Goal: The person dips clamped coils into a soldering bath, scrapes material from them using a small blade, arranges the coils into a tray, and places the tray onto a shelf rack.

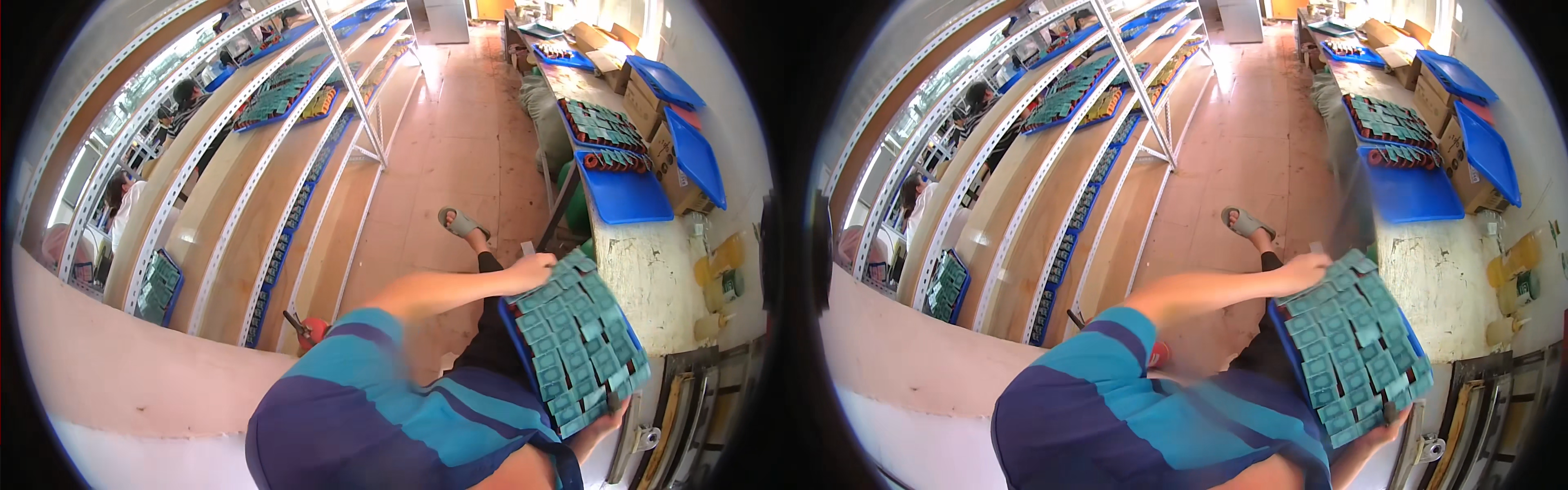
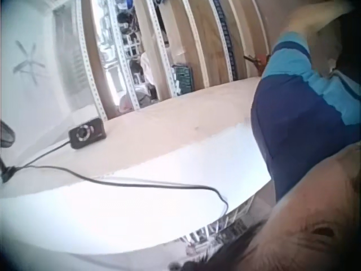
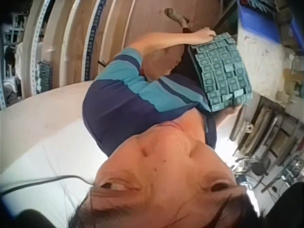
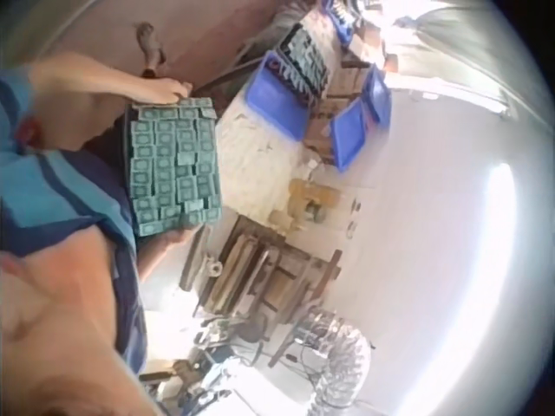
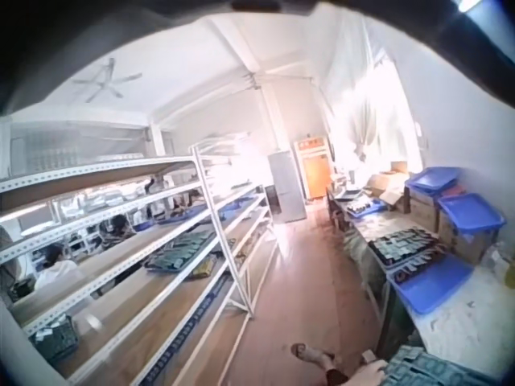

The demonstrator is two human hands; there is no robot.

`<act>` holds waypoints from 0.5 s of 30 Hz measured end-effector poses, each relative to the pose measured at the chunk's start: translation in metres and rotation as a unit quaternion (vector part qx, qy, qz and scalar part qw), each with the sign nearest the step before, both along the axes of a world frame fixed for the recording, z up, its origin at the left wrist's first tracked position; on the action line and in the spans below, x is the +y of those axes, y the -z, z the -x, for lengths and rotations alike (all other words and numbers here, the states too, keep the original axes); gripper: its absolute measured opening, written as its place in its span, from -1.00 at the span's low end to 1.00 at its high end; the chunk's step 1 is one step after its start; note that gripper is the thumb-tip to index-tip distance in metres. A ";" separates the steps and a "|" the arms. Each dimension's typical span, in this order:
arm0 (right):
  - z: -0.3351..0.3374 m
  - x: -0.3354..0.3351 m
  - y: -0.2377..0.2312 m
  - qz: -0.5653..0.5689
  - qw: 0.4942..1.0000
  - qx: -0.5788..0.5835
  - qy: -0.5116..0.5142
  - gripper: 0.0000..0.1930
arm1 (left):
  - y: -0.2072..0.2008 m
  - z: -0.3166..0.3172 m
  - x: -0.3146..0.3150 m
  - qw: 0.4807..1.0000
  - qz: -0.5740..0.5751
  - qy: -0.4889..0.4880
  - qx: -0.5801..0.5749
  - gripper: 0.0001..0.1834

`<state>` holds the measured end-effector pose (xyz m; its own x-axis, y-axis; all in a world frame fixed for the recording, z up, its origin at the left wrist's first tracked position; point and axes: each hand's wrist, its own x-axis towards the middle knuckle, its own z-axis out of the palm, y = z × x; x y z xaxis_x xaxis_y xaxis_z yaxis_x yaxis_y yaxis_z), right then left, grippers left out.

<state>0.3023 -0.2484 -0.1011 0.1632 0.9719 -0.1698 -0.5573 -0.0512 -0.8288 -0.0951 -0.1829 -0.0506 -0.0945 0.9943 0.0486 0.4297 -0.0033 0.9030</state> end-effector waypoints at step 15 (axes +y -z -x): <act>0.294 0.097 0.014 -0.025 0.885 0.080 -0.457 -0.44 | 0.001 0.196 -0.209 0.918 0.089 -0.379 -0.081 -0.75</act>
